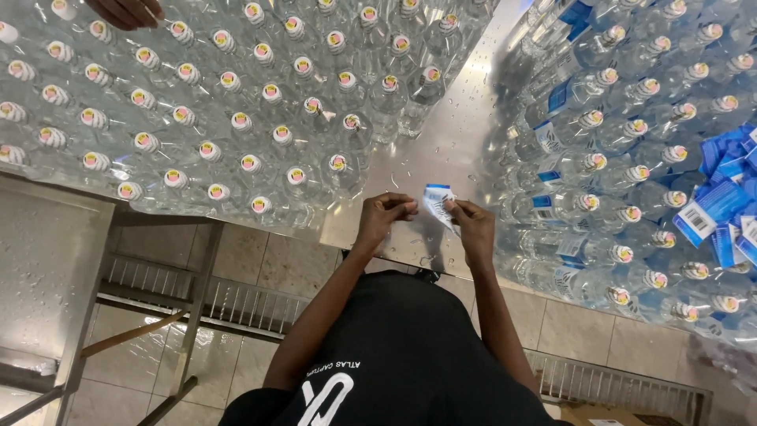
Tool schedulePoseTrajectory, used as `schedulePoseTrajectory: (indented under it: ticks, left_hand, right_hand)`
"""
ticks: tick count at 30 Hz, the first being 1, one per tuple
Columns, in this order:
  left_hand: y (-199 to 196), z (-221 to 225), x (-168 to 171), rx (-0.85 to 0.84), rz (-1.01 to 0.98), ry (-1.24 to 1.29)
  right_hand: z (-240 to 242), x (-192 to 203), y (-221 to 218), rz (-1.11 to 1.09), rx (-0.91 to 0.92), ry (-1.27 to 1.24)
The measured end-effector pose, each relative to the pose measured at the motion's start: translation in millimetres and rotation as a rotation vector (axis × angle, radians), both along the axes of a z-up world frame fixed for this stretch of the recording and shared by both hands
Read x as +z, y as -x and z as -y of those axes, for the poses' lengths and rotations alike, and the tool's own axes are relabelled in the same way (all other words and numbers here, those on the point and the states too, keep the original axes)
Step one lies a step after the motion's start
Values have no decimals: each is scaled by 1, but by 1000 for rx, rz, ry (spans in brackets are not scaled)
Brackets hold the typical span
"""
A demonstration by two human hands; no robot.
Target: The person repeatedly picks up small plastic water bottles from a metal table, applies a blue and white label to each bottle, and places the labeled bottles back on the table. The process is performed one bottle at a time in a repetitive manner.
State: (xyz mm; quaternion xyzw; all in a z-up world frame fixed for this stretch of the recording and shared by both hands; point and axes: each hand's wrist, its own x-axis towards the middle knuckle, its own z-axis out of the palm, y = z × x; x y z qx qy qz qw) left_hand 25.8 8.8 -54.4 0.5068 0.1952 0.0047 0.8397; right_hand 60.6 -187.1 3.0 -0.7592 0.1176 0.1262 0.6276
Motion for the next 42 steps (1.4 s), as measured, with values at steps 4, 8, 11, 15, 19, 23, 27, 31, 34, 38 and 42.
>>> schedulePoseTrajectory:
  ticks: [4,8,11,15,19,23,27,31,34,38,42]
  left_hand:
    - [2,5,-2,15,2,-16]
    - [2,15,13,-4,-30,64]
    - [1,14,-8,-25,-21,78]
    - [3,14,-15,-27,3,-42]
    - [-3,5,-9,-53,-31,-453]
    - [-6,6,-10,-125,-14,-541]
    - [-7,13,-27,-215,-106,124]
    - [-9,11,-48,-175,-155,305]
    - [-10,11,-30,-40,-138,65]
    - [-12,1,-16,-235,-133,18]
    - [-7,-4,-33,-116,-39,-438]
  right_hand:
    - [8,-7,-4,2,21,-9]
    - [2,-8,-5,45,39,9]
    - [-2,-7,-6,46,43,19]
    - [4,-11,-7,58,2,-7]
    - [2,-2,-7,80,47,4]
    - [-1,-12,-4,60,153,-114]
    - [-2,-9,-6,81,291,-54]
    - [1,-16,-10,83,374,-79]
    - [-4,-16,-16,134,401,-64]
    - [-20,6,-21,17,453,148]
    - [-22,26,-19,60,475,279]
